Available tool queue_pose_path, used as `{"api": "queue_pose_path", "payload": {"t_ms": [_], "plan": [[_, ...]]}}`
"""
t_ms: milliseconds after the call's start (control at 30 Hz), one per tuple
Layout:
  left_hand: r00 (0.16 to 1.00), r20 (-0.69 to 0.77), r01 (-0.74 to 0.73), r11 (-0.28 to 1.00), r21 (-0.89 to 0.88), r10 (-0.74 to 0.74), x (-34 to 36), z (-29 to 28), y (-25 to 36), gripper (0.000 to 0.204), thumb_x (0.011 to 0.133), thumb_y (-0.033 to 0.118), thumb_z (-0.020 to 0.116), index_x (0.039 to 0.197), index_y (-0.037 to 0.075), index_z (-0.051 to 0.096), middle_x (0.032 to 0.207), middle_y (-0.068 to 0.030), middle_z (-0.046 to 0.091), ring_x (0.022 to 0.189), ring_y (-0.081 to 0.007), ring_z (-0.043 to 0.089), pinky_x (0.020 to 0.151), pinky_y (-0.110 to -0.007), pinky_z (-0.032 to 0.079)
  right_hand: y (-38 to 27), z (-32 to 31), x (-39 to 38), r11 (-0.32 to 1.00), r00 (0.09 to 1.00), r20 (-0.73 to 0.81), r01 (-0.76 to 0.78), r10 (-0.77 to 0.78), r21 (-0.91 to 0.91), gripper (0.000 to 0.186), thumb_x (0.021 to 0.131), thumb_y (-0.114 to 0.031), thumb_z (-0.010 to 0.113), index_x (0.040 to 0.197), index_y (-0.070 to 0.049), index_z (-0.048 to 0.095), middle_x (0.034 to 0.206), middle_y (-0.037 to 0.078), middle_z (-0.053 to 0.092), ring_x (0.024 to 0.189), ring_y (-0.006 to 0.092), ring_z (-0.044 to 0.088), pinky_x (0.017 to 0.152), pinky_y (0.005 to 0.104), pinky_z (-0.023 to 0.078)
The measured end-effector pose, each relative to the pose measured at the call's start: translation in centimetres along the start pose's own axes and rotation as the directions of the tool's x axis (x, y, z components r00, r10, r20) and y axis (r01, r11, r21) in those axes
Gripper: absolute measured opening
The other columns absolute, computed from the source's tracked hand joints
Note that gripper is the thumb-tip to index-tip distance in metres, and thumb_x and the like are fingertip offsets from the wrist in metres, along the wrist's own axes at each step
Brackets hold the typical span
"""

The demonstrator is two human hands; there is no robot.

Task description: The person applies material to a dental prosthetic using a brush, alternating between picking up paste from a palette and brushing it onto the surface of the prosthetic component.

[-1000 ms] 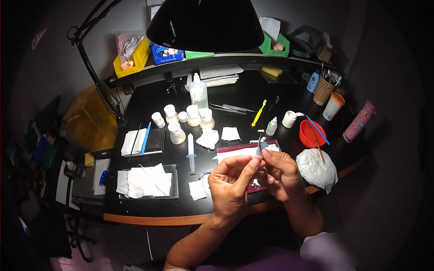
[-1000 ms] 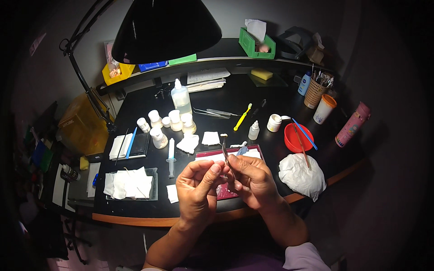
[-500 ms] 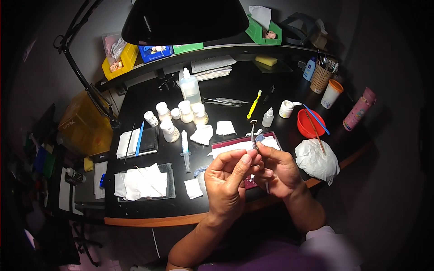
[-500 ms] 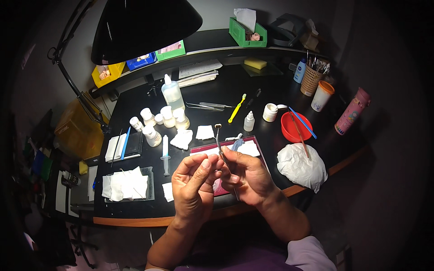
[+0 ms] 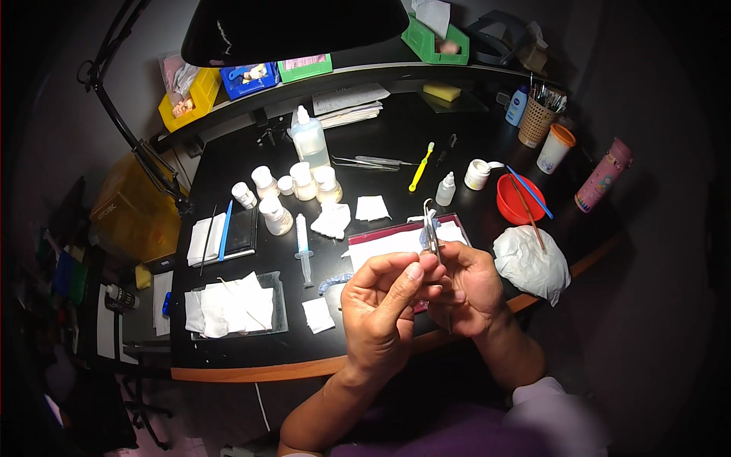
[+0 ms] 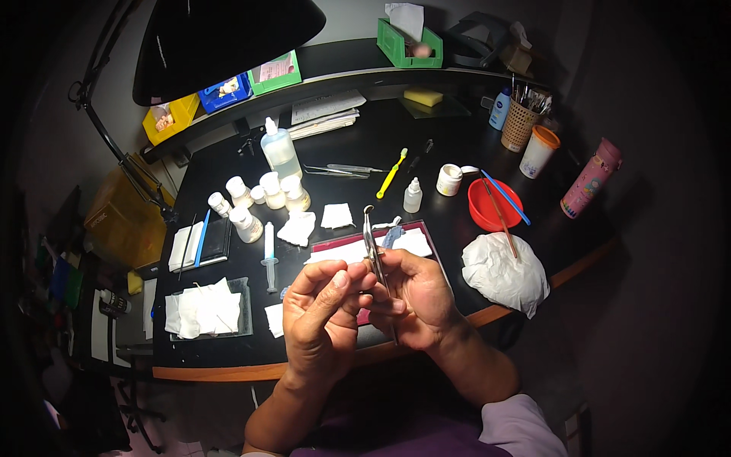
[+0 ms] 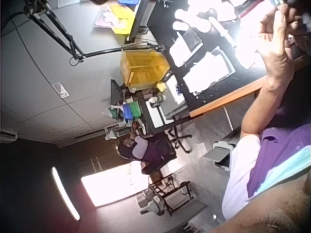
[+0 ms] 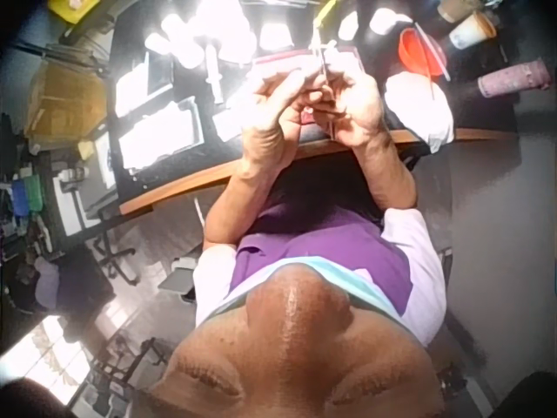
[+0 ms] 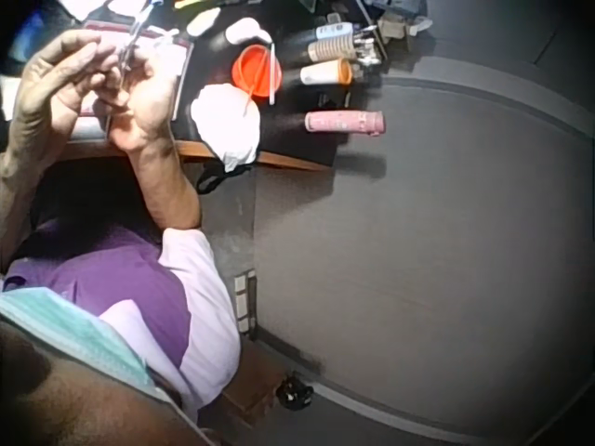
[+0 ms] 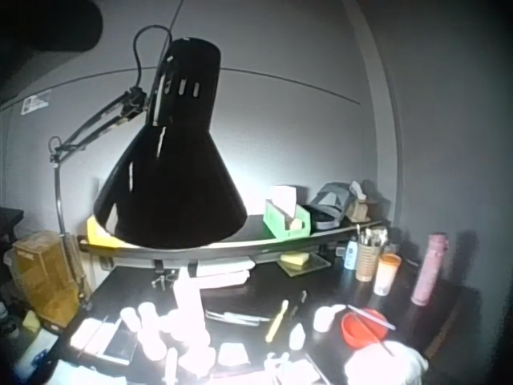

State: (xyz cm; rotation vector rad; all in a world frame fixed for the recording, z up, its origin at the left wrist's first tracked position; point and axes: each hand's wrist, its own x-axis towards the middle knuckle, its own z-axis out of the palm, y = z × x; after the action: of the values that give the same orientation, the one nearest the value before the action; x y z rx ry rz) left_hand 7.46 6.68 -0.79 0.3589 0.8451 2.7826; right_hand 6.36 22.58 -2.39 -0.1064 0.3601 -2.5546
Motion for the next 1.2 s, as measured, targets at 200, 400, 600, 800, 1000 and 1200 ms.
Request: {"api": "queue_pose_path", "payload": {"t_ms": [200, 400, 600, 800, 1000, 1200], "plan": [[1.000, 0.018, -0.013, 0.999, -0.040, 0.013, -0.2, 0.1, 0.1, 0.017, 0.099, 0.000, 0.063, 0.114, -0.006, 0.063, 0.109, -0.0203, 0.073, 0.097, -0.0265, 0.074, 0.084, -0.034, 0.063, 0.2, -0.1, -0.1, 1.000, 1.000, 0.027, -0.012, 0.011, 0.027, 0.047, 0.106, -0.030, 0.036, 0.114, 0.005, 0.066, 0.093, 0.012, 0.073, 0.054, 0.0109, 0.058, 0.043, 0.0168, 0.047], [0.976, 0.113, -0.211, 0.942, 0.261, 0.188, -0.6, -0.9, 0.9, 0.008, 0.096, 0.003, 0.065, 0.103, -0.001, 0.064, 0.091, -0.0169, 0.072, 0.080, -0.0206, 0.072, 0.070, -0.031, 0.057, 0.1, -1.2, -0.7, 0.963, 0.967, 0.213, -0.185, 0.142, 0.197, 0.055, 0.106, -0.031, 0.031, 0.126, 0.014, 0.057, 0.096, 0.027, 0.070, 0.061, 0.0208, 0.066, 0.039, 0.0235, 0.050], [0.969, 0.031, -0.240, 0.894, 0.377, 0.247, -0.7, -0.8, 1.8, 0.007, 0.094, 0.001, 0.068, 0.096, -0.003, 0.063, 0.080, -0.0136, 0.069, 0.071, -0.0164, 0.067, 0.064, -0.026, 0.053, 0.5, -1.9, -1.2, 0.955, 0.936, 0.327, -0.209, 0.132, 0.212, 0.056, 0.106, -0.031, 0.032, 0.133, 0.015, 0.050, 0.099, 0.034, 0.065, 0.061, 0.0268, 0.066, 0.033, 0.0264, 0.048], [0.968, 0.024, -0.233, 0.859, 0.456, 0.250, -0.5, -0.6, 1.9, 0.008, 0.092, 0.001, 0.070, 0.093, -0.003, 0.063, 0.077, -0.0117, 0.068, 0.069, -0.0150, 0.066, 0.066, -0.026, 0.052, 0.8, -1.0, -1.5, 0.957, 0.953, 0.269, -0.198, 0.138, 0.211, 0.054, 0.106, -0.030, 0.034, 0.131, 0.015, 0.050, 0.089, 0.030, 0.063, 0.056, 0.0250, 0.064, 0.034, 0.0249, 0.048], [0.981, 0.040, -0.169, 0.743, 0.647, 0.189, -0.2, 0.3, 2.4, 0.019, 0.089, 0.002, 0.077, 0.106, -0.005, 0.072, 0.096, -0.0108, 0.070, 0.078, -0.0095, 0.067, 0.066, -0.020, 0.052, 1.8, 1.3, -1.8, 0.989, 0.995, -0.102, 0.001, -0.016, -0.145, 0.042, 0.106, -0.029, 0.039, 0.115, 0.006, 0.060, 0.080, 0.018, 0.067, 0.050, 0.0155, 0.058, 0.038, 0.0213, 0.045], [0.987, 0.064, -0.147, 0.689, 0.710, 0.144, -0.2, -0.5, 2.0, 0.016, 0.088, 0.002, 0.078, 0.103, -0.003, 0.076, 0.106, -0.0115, 0.067, 0.085, -0.0100, 0.065, 0.061, -0.019, 0.050, 3.7, 2.7, -1.2, 0.856, 0.963, -0.101, 0.169, -0.248, -0.489, 0.029, 0.106, -0.027, 0.047, 0.108, -0.002, 0.063, 0.083, 0.007, 0.066, 0.055, 0.0094, 0.056, 0.041, 0.0186, 0.035]]}}
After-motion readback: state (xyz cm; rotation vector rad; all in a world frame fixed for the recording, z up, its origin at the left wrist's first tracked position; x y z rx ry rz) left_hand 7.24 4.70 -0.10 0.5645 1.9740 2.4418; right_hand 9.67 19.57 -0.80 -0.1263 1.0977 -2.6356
